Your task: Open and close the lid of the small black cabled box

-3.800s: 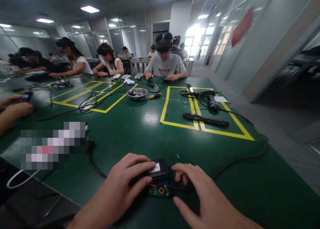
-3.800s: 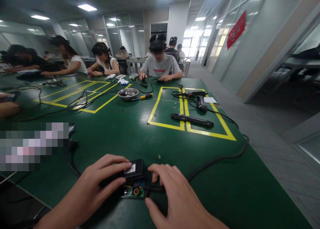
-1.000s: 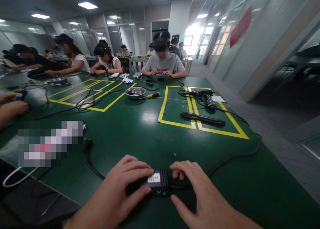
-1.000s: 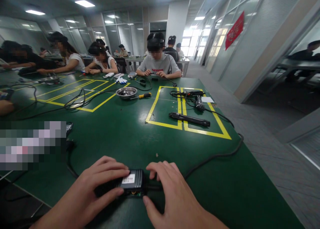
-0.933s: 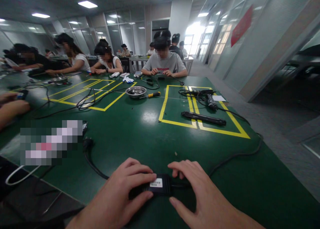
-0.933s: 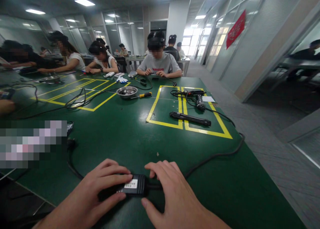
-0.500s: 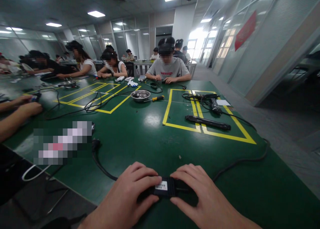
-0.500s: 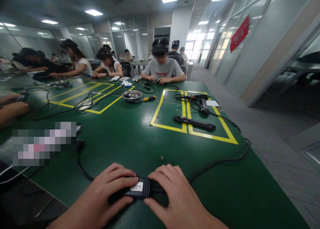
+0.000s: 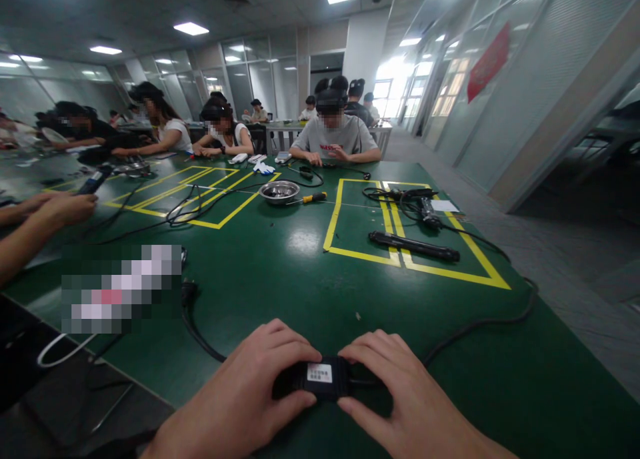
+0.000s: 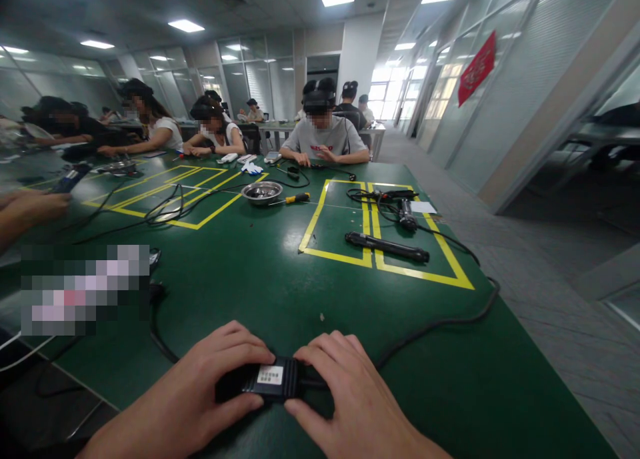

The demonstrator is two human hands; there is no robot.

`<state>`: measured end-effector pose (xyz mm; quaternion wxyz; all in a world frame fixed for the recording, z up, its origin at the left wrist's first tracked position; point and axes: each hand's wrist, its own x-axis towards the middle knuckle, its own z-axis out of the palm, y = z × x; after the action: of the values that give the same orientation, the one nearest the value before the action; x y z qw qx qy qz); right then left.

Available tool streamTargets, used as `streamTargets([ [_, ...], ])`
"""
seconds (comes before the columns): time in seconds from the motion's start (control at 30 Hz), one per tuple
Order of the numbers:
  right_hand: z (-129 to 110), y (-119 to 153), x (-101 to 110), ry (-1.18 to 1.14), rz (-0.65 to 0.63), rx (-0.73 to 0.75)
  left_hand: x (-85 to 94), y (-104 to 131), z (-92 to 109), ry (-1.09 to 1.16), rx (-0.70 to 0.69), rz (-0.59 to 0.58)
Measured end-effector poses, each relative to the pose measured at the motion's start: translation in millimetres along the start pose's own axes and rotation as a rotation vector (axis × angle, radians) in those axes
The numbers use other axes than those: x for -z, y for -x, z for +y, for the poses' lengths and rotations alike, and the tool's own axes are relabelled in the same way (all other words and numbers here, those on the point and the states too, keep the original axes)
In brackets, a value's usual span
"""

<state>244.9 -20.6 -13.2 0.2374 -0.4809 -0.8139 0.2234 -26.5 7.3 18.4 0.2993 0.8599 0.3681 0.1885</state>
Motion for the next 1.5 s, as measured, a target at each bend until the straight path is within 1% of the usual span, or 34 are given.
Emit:
streamTargets([
  [0.23,-3,-1,1,0.0,-0.01,-0.004,-4.5,2,6,-0.094,-0.017,-0.002],
  [0.37,-2,1,0,-0.009,0.002,-0.008,-4.5,5,4,-0.046,-0.002,0.015],
  [0.43,0,3,-1,-0.029,0.049,-0.02,-4.3,5,1,0.007,0.013,0.059],
  [0.53,3,7,-4,-0.047,0.125,-0.032,-5.5,-2,-4,0.039,0.069,0.199],
  [0.6,3,7,-5,-0.021,0.119,-0.01,-7.2,-10,-7,0.002,0.114,0.271],
  [0.63,3,6,-6,-0.002,0.104,0.006,-8.0,-15,-8,-0.027,0.134,0.28],
  [0.73,3,2,-6,0.037,0.064,0.047,-9.9,-26,-10,-0.102,0.166,0.234],
  [0.8,4,1,-5,0.044,0.061,0.077,-10.4,-27,-12,-0.124,0.146,0.21],
  [0.87,6,0,-5,0.046,0.069,0.109,-10.3,-22,-13,-0.131,0.095,0.236],
  [0.93,7,0,-6,0.049,0.074,0.126,-9.9,-13,-13,-0.131,0.048,0.282],
  [1.0,7,1,-6,0.055,0.078,0.123,-9.3,-2,-11,-0.121,0.025,0.305],
  [1.17,9,2,-8,0.045,0.107,0.151,-9.5,18,-9,-0.11,-0.014,0.25],
  [1.5,12,3,-10,-0.032,0.113,0.141,-16.5,22,-18,-0.138,-0.069,0.213],
])
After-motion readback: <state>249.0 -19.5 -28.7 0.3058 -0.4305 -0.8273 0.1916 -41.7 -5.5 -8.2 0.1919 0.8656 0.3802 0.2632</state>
